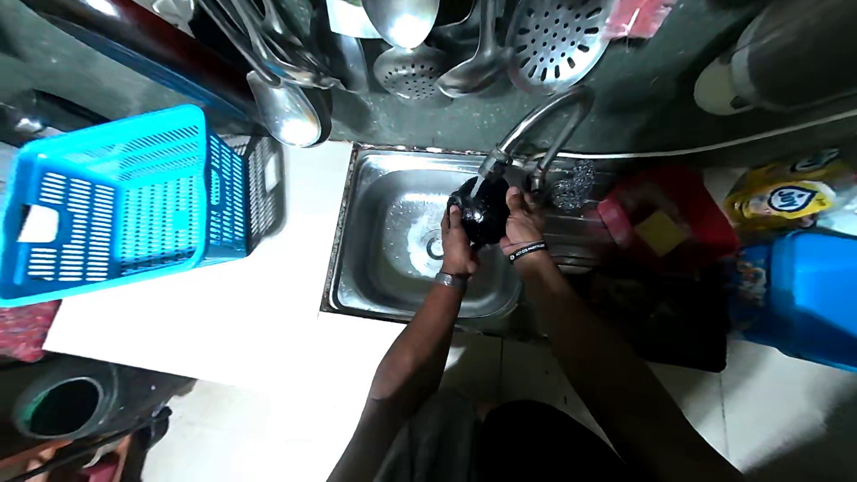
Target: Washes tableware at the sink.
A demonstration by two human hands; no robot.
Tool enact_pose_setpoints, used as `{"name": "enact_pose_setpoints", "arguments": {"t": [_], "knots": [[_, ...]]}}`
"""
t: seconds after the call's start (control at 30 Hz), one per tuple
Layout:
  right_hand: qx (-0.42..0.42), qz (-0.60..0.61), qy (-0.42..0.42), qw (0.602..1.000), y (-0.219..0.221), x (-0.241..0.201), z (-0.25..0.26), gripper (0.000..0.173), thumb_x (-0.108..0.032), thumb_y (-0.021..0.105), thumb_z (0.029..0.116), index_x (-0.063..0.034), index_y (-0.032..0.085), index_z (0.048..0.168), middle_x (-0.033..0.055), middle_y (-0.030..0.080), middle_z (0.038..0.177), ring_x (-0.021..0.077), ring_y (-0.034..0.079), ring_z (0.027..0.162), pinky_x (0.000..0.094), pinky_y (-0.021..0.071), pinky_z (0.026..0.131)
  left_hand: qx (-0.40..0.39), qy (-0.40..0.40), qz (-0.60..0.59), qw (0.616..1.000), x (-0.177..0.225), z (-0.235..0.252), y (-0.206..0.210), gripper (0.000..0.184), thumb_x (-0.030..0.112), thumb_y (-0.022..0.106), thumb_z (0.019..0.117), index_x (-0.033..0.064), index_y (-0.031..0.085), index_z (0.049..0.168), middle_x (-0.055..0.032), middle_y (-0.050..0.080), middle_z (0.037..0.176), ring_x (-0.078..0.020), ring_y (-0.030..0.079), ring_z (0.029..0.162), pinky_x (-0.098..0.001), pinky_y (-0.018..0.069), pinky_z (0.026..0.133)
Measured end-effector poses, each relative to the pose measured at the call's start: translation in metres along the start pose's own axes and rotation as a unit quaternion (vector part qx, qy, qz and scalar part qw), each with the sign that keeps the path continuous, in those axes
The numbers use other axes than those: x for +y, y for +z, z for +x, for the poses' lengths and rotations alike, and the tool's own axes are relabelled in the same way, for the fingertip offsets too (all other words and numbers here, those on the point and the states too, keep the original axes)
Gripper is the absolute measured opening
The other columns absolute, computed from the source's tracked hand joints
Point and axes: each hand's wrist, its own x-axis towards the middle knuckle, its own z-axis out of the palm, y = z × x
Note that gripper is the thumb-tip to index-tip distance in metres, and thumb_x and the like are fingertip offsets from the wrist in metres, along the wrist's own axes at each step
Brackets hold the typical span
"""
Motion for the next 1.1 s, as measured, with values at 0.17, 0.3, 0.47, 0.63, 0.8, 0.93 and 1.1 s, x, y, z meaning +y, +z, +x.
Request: {"name": "enact_pose_setpoints", "arguments": {"t": [0.17, 0.3, 0.47, 0.63, 0.8, 0.93, 1.1], "knots": [[-0.067, -0.158, -0.038, 0.984, -0.007, -0.008, -0.012, 0.047, -0.046, 0.055, 0.1047, -0.0096, 0.063, 0.133, 0.0124, 0.066, 0.127, 0.0240, 0.063, 0.117, 0.0509, 0.0519, 0.101, 0.020, 0.012, 0.036, 0.999, 0.009, 0.023, -0.008, 0.075, 0.072, 0.020, 0.1023, 0.0160, 0.060, 0.131, -0.0095, 0.069, 0.113, -0.0234, 0.066, 0.098, -0.0486, 0.0571, 0.079], [-0.101, -0.082, -0.001, 0.992, 0.015, -0.022, -0.012, 0.041, -0.032, 0.049, 0.1092, -0.0005, 0.055, 0.136, 0.0102, 0.066, 0.123, 0.0137, 0.066, 0.110, 0.0371, 0.0569, 0.097, 0.092, 0.138, 0.247, 0.955, 0.043, 0.021, -0.004, 0.059, 0.038, 0.023, 0.1141, -0.0032, 0.060, 0.135, -0.0269, 0.065, 0.129, -0.0368, 0.062, 0.122, -0.0549, 0.0481, 0.106], [-0.100, -0.185, -0.004, 0.978, 0.036, -0.030, -0.008, 0.036, -0.025, 0.044, 0.1104, 0.0027, 0.060, 0.126, 0.0133, 0.064, 0.114, 0.0140, 0.063, 0.100, 0.0375, 0.0532, 0.092, 0.074, 0.373, 0.481, 0.790, 0.030, 0.008, 0.007, 0.043, 0.020, 0.042, 0.1056, 0.0086, 0.061, 0.142, -0.0202, 0.054, 0.150, -0.0398, 0.046, 0.142, -0.0532, 0.0315, 0.122], [-0.099, -0.236, -0.018, 0.967, 0.042, -0.027, -0.007, 0.041, -0.027, 0.041, 0.1117, 0.0044, 0.061, 0.127, 0.0182, 0.064, 0.119, 0.0196, 0.062, 0.107, 0.0413, 0.0500, 0.098, 0.020, 0.338, 0.634, 0.695, 0.055, 0.001, 0.006, 0.046, 0.028, 0.038, 0.1062, 0.0181, 0.058, 0.147, -0.0067, 0.054, 0.154, -0.0327, 0.044, 0.145, -0.0540, 0.0322, 0.119], [-0.101, -0.283, -0.012, 0.954, 0.033, -0.026, -0.006, 0.044, -0.037, 0.051, 0.1079, 0.0014, 0.065, 0.125, 0.0250, 0.065, 0.123, 0.0368, 0.062, 0.115, 0.0593, 0.0485, 0.098, -0.045, 0.216, 0.601, 0.769, 0.082, 0.022, 0.002, 0.041, 0.034, 0.047, 0.1067, 0.0141, 0.063, 0.139, -0.0139, 0.068, 0.132, -0.0333, 0.066, 0.118, -0.0605, 0.0533, 0.096], [-0.085, -0.168, 0.008, 0.982, 0.020, -0.021, 0.007, 0.042, -0.039, 0.065, 0.0995, -0.0043, 0.067, 0.124, 0.0159, 0.067, 0.121, 0.0277, 0.063, 0.114, 0.0537, 0.0522, 0.098, -0.151, 0.109, 0.384, 0.905, 0.096, 0.044, -0.029, 0.052, 0.037, 0.029, 0.1132, 0.0048, 0.052, 0.147, -0.0149, 0.058, 0.144, -0.0225, 0.056, 0.133, -0.0456, 0.0451, 0.112], [-0.194, -0.077, 0.019, 0.978, -0.038, -0.092, -0.083, 0.046, -0.036, 0.052, 0.1070, -0.0105, 0.052, 0.145, 0.0041, 0.062, 0.139, 0.0180, 0.060, 0.125, 0.0383, 0.0526, 0.103, -0.211, -0.005, 0.091, 0.973, 0.097, 0.017, -0.073, 0.040, 0.043, 0.038, 0.1104, 0.0140, 0.064, 0.121, -0.0024, 0.072, 0.096, -0.0106, 0.068, 0.077, -0.0302, 0.0599, 0.070]]}}
